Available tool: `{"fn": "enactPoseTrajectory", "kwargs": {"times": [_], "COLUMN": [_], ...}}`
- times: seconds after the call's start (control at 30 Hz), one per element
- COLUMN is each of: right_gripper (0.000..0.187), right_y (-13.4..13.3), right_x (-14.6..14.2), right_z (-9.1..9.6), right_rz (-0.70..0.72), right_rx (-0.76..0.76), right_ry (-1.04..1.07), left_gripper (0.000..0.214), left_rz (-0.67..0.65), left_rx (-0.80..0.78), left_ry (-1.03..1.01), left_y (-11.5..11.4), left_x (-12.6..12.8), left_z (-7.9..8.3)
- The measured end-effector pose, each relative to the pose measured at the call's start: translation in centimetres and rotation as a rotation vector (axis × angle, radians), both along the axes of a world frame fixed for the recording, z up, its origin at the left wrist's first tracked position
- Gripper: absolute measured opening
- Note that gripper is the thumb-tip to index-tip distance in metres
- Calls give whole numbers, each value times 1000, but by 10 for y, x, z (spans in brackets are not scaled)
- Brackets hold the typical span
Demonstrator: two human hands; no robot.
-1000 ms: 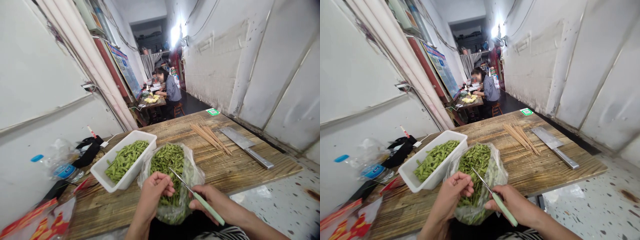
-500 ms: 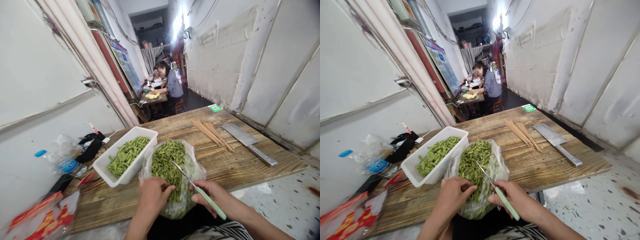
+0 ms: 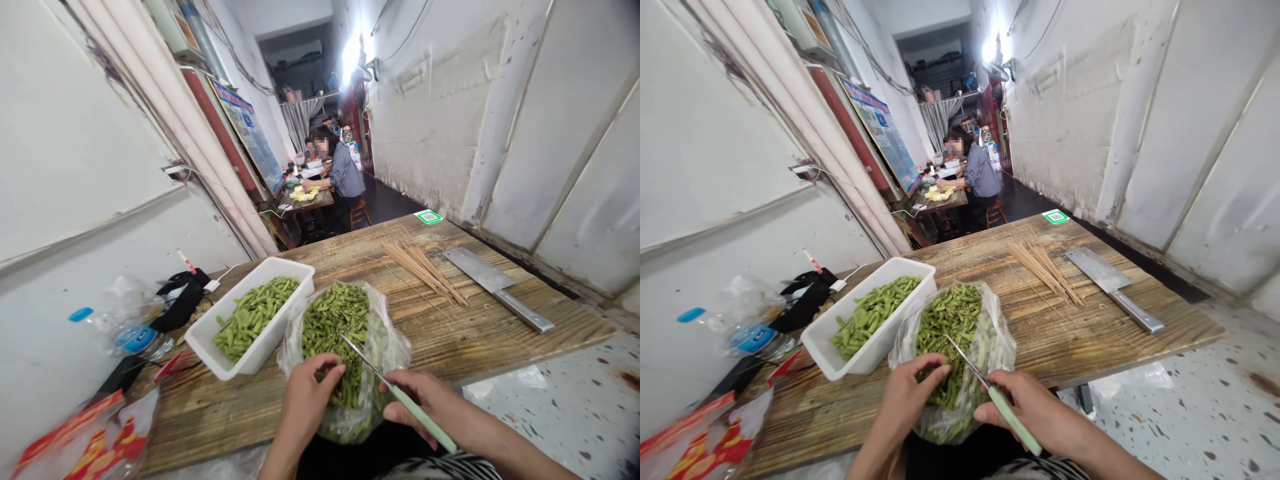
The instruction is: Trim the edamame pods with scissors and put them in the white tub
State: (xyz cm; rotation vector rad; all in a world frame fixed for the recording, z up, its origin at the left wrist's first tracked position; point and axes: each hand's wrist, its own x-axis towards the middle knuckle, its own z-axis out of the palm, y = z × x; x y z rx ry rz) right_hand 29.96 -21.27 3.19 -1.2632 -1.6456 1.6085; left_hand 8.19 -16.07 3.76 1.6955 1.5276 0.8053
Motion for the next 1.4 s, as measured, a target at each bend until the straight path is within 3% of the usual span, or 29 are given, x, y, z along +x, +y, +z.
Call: {"fn": "enactPoseTrajectory", "kwargs": {"times": [0.13, 0.27, 0.47, 0.7, 0.87, 1.03, 1.23, 1.4], "right_gripper": [33, 32, 36, 35, 29, 27, 42, 44], "right_y": [-4, -6, -6, -7, -7, -6, -8, -7], "right_x": [2, 5, 6, 4, -2, -2, 5, 2], "right_z": [4, 10, 19, 18, 17, 14, 9, 11], "right_rz": [9, 36, 81, 56, 12, -28, 94, 118], "right_rx": [123, 234, 242, 223, 211, 223, 114, 84], "right_ry": [-119, -224, -232, -227, -231, -217, -26, 9], "left_gripper": [21, 25, 23, 17, 22, 31, 34, 36], "left_rz": [102, 191, 214, 195, 173, 122, 260, 264], "left_rx": [-116, -100, -102, -88, -201, -297, -276, -247], "left_ry": [-271, -362, -336, -265, -325, -558, -968, -1016], "left_y": [-4, -5, -8, -11, -10, -6, 0, -4], "left_x": [7, 13, 15, 19, 21, 14, 10, 19], "left_z": [9, 14, 15, 16, 20, 23, 24, 18]}}
